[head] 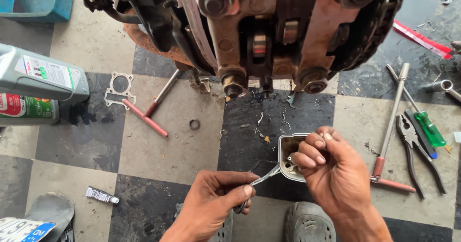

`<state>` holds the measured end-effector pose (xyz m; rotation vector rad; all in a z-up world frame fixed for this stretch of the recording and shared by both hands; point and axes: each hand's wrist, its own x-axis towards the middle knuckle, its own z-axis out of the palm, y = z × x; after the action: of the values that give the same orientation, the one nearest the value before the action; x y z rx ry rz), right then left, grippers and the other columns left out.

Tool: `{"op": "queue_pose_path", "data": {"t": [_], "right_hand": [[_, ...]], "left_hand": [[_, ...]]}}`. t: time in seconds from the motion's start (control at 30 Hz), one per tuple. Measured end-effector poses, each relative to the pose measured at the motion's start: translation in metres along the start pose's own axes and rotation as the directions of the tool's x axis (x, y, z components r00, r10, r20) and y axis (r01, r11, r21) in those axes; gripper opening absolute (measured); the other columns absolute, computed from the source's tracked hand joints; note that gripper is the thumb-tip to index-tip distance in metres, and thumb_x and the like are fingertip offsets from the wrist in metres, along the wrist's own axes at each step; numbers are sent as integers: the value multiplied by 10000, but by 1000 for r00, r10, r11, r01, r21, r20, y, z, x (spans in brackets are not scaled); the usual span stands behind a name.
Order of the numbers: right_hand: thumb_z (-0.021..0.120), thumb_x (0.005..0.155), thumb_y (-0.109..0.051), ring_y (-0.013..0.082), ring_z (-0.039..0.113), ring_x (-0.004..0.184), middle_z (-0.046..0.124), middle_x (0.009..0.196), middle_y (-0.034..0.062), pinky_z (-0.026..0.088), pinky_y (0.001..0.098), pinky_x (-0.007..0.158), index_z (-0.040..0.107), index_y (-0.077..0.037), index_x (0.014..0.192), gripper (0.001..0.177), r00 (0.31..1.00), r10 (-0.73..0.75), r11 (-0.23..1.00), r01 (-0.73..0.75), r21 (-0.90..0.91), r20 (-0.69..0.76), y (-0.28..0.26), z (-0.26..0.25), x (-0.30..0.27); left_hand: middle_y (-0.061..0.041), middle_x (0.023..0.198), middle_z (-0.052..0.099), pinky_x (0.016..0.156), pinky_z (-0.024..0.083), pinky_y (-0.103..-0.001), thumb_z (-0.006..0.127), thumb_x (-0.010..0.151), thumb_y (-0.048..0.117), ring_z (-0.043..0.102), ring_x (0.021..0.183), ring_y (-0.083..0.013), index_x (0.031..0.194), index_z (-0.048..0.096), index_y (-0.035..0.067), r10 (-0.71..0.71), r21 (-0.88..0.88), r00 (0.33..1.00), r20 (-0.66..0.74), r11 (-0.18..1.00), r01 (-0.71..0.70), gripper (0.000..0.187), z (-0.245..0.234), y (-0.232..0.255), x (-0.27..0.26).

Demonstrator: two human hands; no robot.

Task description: Cleaning and inspecting a gasket/seal removed from a motorcycle engine valve cover.

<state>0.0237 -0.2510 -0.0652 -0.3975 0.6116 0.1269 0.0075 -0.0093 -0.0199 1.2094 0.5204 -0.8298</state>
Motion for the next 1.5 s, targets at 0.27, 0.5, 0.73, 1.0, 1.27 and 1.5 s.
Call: {"op": "queue_pose_path", "data": {"t": [0.27,0.5,0.73,1.0,1.27,1.5], "right_hand": [[478,1165,-53,81,477,696,547,884,34,468,262,679,508,-81,1087,88,791,-443,629,610,-482,422,-26,-7,-3],[858,745,-88,158,724,795,746,1013,72,585,252,638,742,-74,1078,353,617,-132,-210,747,-630,776,26,42,-29],[779,801,18,185,772,790,787,948,79,598,268,645,766,-65,943,165,654,-130,-148,730,-667,745,40,43,-31],[689,845,78,141,758,866,768,1013,87,607,252,740,738,-7,946,141,800,-137,213,599,-772,583,61,33,-37],[590,973,33,118,640,886,712,960,58,527,249,792,686,9,971,99,866,-344,362,479,-800,363,69,10,-20],[563,1094,-94,137,578,778,669,957,104,453,260,677,635,-44,1037,105,858,-510,719,463,-519,60,13,-18,21]], "left_hand": [[-114,740,727,569,526,-270,734,841,15,636,616,-140,1078,785,-124,4,-117,996,-89,993,-14,279,-18,7,-5],[-108,754,715,567,542,-284,740,835,12,648,615,-152,1078,763,-124,16,-174,997,-79,984,-29,279,-14,3,-6],[-78,760,708,571,526,-268,742,850,41,633,622,-126,1032,765,-96,5,-147,999,-53,989,-12,229,-16,7,-13],[34,607,576,464,349,-230,774,917,251,447,517,-48,944,805,-42,36,3,997,-66,999,-36,296,-8,-13,-2],[51,606,623,477,346,-254,787,865,240,457,543,-42,925,856,25,199,150,962,-185,974,-173,233,9,-12,-6],[14,636,630,518,373,-262,773,882,208,466,565,-68,872,839,-39,102,6,982,-161,995,-103,256,-8,-10,-6]]}}
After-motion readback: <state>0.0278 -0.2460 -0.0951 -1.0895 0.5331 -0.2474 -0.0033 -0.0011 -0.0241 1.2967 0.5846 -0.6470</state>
